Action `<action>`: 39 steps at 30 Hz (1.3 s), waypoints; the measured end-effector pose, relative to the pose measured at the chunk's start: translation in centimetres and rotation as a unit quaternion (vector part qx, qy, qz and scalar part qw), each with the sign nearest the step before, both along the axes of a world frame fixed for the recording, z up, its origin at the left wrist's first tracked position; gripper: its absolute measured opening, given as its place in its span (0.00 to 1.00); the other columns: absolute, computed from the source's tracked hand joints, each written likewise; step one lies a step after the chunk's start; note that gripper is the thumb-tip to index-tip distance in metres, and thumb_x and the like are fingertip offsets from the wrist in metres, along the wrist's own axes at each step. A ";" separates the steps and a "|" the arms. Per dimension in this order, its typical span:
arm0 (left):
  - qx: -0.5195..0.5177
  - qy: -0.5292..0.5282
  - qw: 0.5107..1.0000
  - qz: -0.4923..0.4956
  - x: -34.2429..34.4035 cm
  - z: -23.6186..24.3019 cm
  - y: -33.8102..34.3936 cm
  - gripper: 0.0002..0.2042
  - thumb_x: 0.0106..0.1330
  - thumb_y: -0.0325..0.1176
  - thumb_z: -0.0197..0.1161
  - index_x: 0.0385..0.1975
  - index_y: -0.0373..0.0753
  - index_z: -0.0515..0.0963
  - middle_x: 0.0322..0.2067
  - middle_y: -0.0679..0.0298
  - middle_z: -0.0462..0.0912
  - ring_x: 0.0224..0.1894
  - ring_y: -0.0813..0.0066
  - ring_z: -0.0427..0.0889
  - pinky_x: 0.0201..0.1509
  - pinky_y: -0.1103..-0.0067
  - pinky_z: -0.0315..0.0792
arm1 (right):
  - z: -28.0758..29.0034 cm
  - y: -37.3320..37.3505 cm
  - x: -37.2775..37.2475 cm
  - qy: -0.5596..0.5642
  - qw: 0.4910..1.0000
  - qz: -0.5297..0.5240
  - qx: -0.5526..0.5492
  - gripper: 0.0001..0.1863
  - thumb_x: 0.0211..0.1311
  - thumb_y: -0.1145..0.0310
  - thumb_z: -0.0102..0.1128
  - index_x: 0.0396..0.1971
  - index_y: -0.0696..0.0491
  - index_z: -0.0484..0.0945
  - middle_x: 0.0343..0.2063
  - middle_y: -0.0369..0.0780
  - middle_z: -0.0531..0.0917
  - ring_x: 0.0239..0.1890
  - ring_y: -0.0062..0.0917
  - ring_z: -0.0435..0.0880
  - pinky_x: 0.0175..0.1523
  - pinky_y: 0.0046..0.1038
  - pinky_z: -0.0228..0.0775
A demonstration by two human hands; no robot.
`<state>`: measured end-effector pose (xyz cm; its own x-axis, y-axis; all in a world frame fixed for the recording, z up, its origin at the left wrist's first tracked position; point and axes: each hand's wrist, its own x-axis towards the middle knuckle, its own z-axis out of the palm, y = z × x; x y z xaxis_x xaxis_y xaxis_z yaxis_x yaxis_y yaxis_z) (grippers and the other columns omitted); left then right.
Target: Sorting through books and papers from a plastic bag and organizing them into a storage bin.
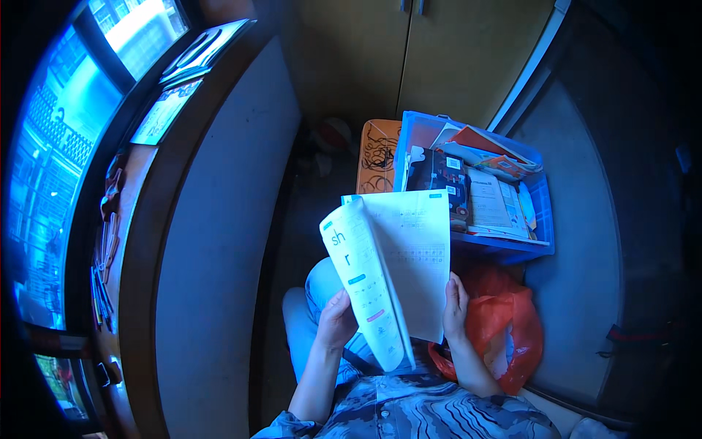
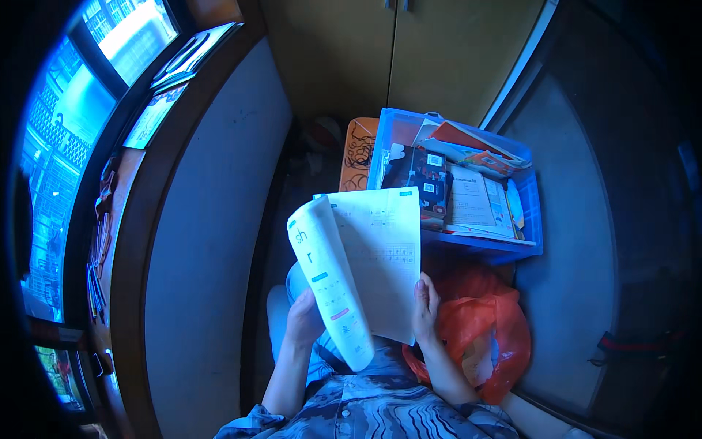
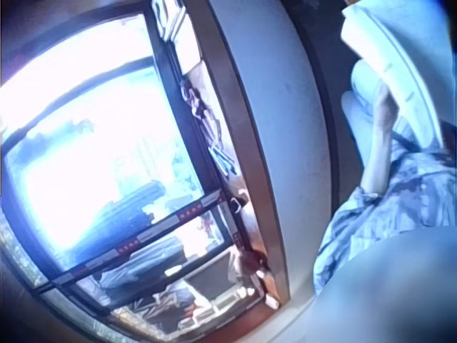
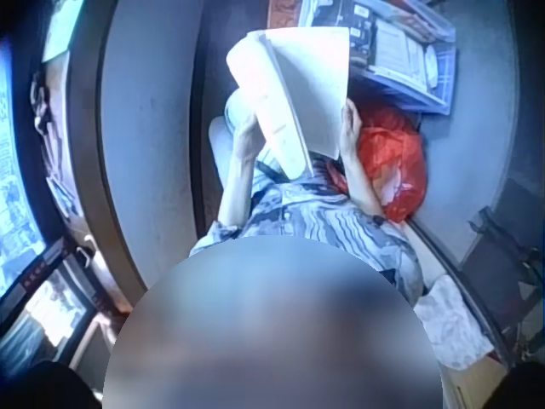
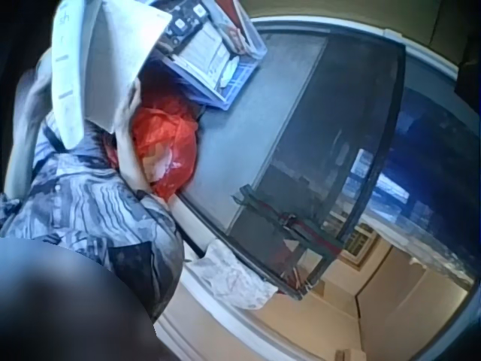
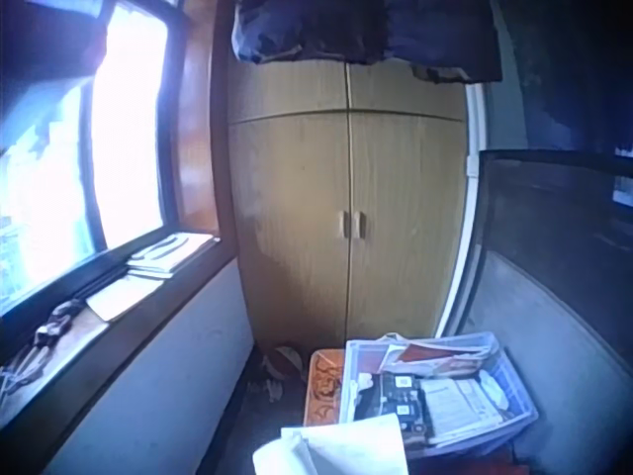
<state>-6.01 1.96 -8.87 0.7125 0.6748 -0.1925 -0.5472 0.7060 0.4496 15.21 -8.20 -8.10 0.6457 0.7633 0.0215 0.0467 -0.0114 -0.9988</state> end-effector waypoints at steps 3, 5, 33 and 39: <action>0.032 0.070 0.997 0.021 0.8 -0.1 -0.2 0.20 0.68 0.43 0.54 0.52 0.34 0.72 0.48 0.62 0.78 0.51 0.69 0.76 0.57 0.71 0.67 | 0.4 -0.2 0.2 0.001 0.999 0.038 0.002 0.25 0.71 0.52 0.41 0.49 0.61 0.72 0.36 0.37 0.79 0.37 0.16 0.74 0.43 0.21 0.66; 0.028 0.095 0.994 0.037 1.3 -0.1 -0.3 0.16 0.68 0.41 0.56 0.46 0.34 0.75 0.43 0.63 0.80 0.46 0.72 0.78 0.55 0.73 0.69 | 0.9 -0.3 0.1 0.009 0.997 0.083 -0.004 0.28 0.67 0.46 0.47 0.43 0.61 0.74 0.31 0.36 0.79 0.34 0.16 0.74 0.39 0.21 0.67; 0.277 0.263 0.907 0.176 4.4 6.9 -1.1 0.09 0.69 0.29 0.51 0.26 0.33 0.71 0.29 0.65 0.69 0.33 0.76 0.67 0.42 0.83 0.61 | 3.1 2.1 0.6 -0.046 0.987 0.133 -0.072 0.12 0.60 0.65 0.61 0.33 0.61 0.79 0.25 0.38 0.82 0.28 0.15 0.77 0.34 0.23 0.69; 0.530 0.514 0.605 0.296 2.8 12.4 -2.7 0.08 0.56 0.21 0.57 0.34 0.36 0.71 0.43 0.51 0.69 0.48 0.55 0.69 0.52 0.67 0.63 | 7.7 4.0 3.7 -0.234 0.893 0.353 -0.152 0.09 0.61 0.67 0.55 0.32 0.57 0.80 0.25 0.46 0.82 0.29 0.36 0.83 0.35 0.33 0.72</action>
<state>-3.21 -0.79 3.52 0.1565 0.8860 0.4365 0.3918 -0.4614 0.7960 18.86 -4.21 -0.42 -0.0232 0.9931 -0.1150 0.5608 -0.0823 -0.8238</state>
